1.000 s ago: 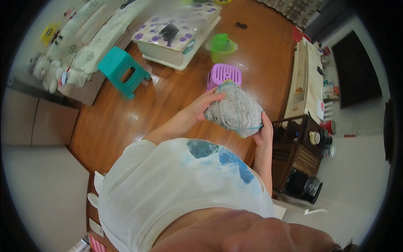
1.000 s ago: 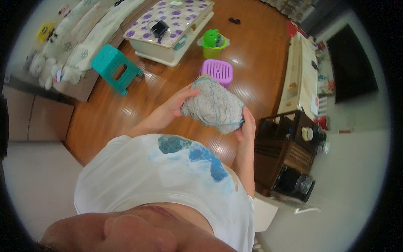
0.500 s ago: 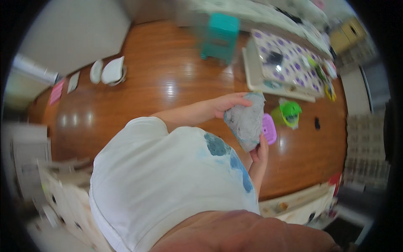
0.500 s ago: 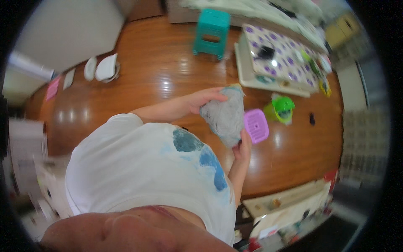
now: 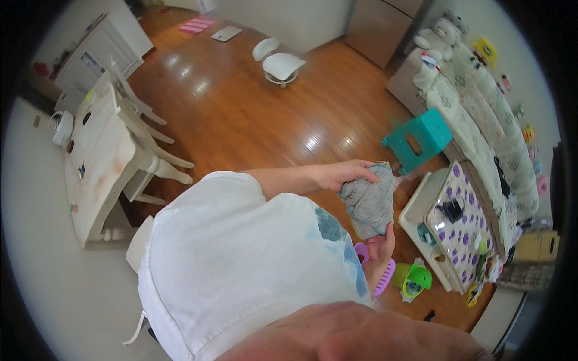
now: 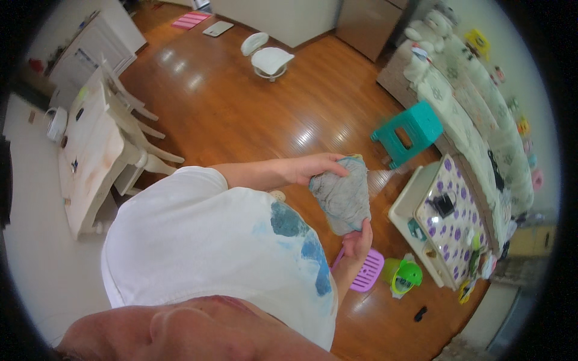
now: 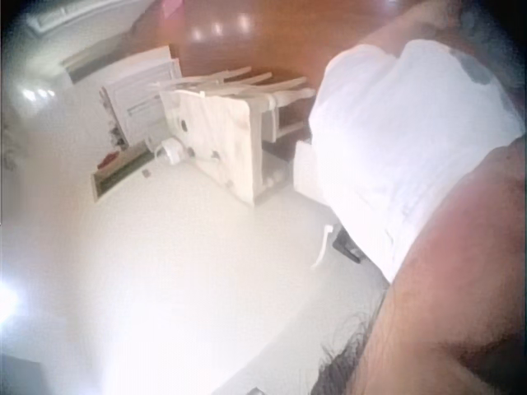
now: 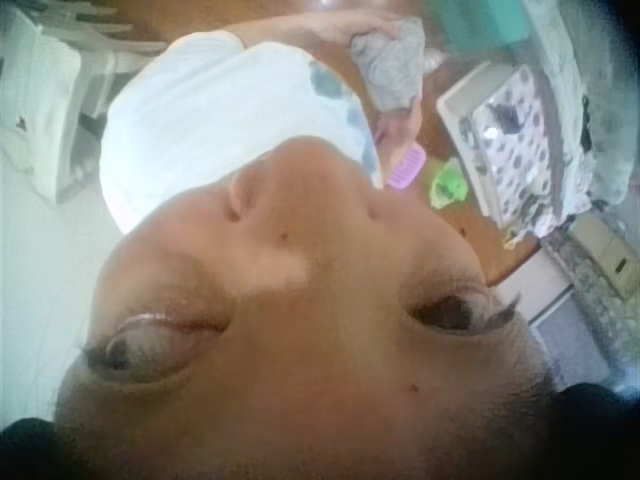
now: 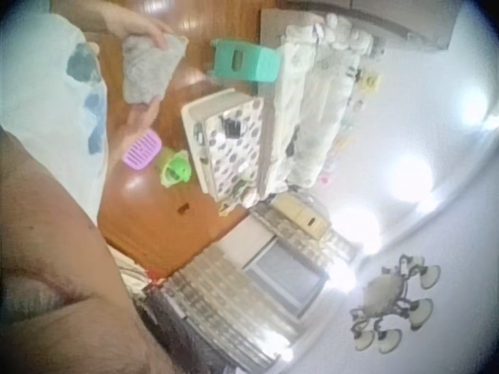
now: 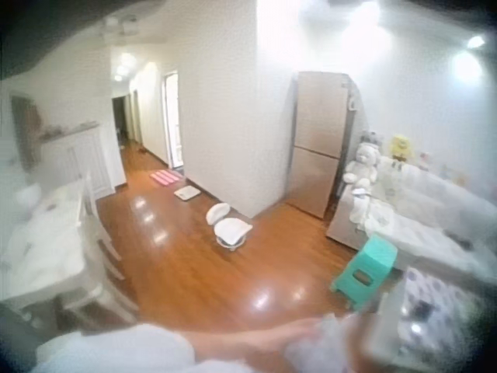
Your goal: The person assembles a telescopic laundry pole by extending and locking its sections, then hangs it on a wall hook. The person also handles a cloth and a green basin in the kitchen and laundry area.
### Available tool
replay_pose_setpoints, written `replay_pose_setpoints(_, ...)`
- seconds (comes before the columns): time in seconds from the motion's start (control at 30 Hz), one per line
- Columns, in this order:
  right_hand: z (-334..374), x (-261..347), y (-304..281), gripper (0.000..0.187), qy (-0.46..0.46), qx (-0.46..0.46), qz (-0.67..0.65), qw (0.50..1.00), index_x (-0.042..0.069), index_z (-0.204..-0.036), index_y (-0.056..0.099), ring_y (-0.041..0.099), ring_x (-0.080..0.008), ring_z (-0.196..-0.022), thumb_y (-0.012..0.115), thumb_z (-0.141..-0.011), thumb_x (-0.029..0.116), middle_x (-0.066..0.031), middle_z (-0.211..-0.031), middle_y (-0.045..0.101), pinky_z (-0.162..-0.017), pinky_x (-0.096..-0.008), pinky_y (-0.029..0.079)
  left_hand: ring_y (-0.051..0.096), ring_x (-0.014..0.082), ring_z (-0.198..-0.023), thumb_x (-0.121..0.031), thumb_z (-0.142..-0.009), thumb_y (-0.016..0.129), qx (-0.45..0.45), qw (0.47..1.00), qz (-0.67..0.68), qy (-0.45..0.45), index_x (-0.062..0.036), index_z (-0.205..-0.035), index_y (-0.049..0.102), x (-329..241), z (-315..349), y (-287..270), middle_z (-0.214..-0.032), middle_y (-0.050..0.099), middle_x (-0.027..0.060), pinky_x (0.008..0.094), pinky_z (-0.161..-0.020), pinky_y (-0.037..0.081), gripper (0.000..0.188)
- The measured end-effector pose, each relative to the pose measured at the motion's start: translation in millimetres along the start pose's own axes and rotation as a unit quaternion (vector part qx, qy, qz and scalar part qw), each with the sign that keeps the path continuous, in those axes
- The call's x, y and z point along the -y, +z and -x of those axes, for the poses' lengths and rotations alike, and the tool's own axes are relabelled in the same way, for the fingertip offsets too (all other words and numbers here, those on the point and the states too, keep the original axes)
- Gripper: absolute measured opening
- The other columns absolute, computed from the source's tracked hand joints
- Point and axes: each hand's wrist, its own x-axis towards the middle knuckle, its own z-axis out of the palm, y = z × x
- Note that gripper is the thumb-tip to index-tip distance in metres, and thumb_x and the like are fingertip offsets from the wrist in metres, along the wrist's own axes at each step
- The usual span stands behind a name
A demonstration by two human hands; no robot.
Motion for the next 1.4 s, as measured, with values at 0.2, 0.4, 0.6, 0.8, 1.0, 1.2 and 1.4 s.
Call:
replay_pose_setpoints(0.2,-58.3,8.2,77.5,0.051,0.014,-0.021,-0.002,1.000,-0.002,-0.128,0.043,0.045,-0.0288,-0.121,0.052,-0.090,0.032,-0.0141,-0.130,0.048,-0.103,-0.0422,0.034,0.055,0.0176,-0.107,-0.011,-0.086,0.058,-0.074,0.996,-0.017,0.041,-0.0019,-0.120,0.052,-55.4,31.2,-73.9,-0.116,0.058,0.0075,0.0329,-0.091,0.046,0.036)
replay_pose_setpoints(0.4,-99.4,-0.8,106.1,0.046,0.019,-0.113,-0.054,0.992,0.002,-0.126,0.047,0.046,-0.0277,-0.120,0.052,-0.091,0.032,-0.0114,-0.129,0.050,-0.103,-0.0432,0.034,0.057,0.0175,-0.105,-0.014,-0.086,0.062,-0.131,0.991,-0.036,-0.007,-0.0029,-0.117,0.056,-77.0,39.6,-135.2,-0.114,0.060,0.0057,0.0323,-0.090,0.046,0.033)
replay_pose_setpoints(0.6,-137.0,-11.2,121.8,0.046,0.023,-0.103,-0.057,0.993,0.002,-0.126,0.046,0.046,-0.0285,-0.120,0.047,-0.092,0.033,-0.0114,-0.129,0.051,-0.103,-0.0439,0.033,0.058,0.0178,-0.101,-0.015,-0.083,0.066,-0.192,0.980,-0.013,-0.057,-0.0063,-0.112,0.058,-87.4,33.9,-183.8,-0.109,0.062,0.0041,0.0340,-0.085,0.048,0.031)
replay_pose_setpoints(0.8,-148.1,-10.6,131.2,0.048,-0.001,-0.108,-0.049,0.993,0.001,-0.126,0.045,0.046,-0.0286,-0.118,0.047,-0.091,0.035,-0.0131,-0.128,0.051,-0.101,-0.0425,0.034,0.058,0.0150,-0.087,-0.016,-0.082,0.067,-0.272,0.958,-0.026,-0.083,-0.0085,-0.105,0.056,-87.4,18.3,-212.7,-0.096,0.059,0.0022,0.0297,-0.070,0.050,0.026)
replay_pose_setpoints(1.0,-133.1,-3.5,117.2,0.050,-0.038,-0.122,-0.098,0.987,0.001,-0.127,0.044,0.046,-0.0309,-0.119,0.047,-0.091,0.036,-0.0134,-0.129,0.049,-0.101,-0.0457,0.034,0.054,0.0097,-0.079,-0.018,-0.083,0.064,-0.258,0.963,-0.015,-0.072,-0.0106,-0.103,0.054,-74.2,-1.1,-216.6,-0.090,0.057,-0.0011,0.0243,-0.062,0.045,0.023)
replay_pose_setpoints(1.2,-99.2,1.2,98.4,0.053,-0.049,-0.191,-0.132,0.971,0.002,-0.128,0.043,0.044,-0.0317,-0.121,0.048,-0.090,0.037,-0.0137,-0.131,0.047,-0.101,-0.0472,0.034,0.055,0.0131,-0.084,-0.019,-0.083,0.065,-0.224,0.964,-0.085,-0.118,-0.0062,-0.111,0.052,-56.8,-12.8,-186.5,-0.095,0.056,0.0029,0.0272,-0.065,0.046,0.034)
replay_pose_setpoints(1.4,-45.4,6.2,52.3,0.060,-0.042,-0.228,-0.157,0.960,0.003,-0.131,0.042,0.041,-0.0325,-0.124,0.051,-0.087,0.042,-0.0128,-0.134,0.045,-0.103,-0.0508,0.032,0.054,0.0185,-0.093,-0.020,-0.081,0.068,-0.235,0.962,-0.103,-0.099,-0.0007,-0.126,0.043,-24.2,-24.7,-122.9,-0.110,0.053,0.0093,0.0306,-0.072,0.048,0.055)
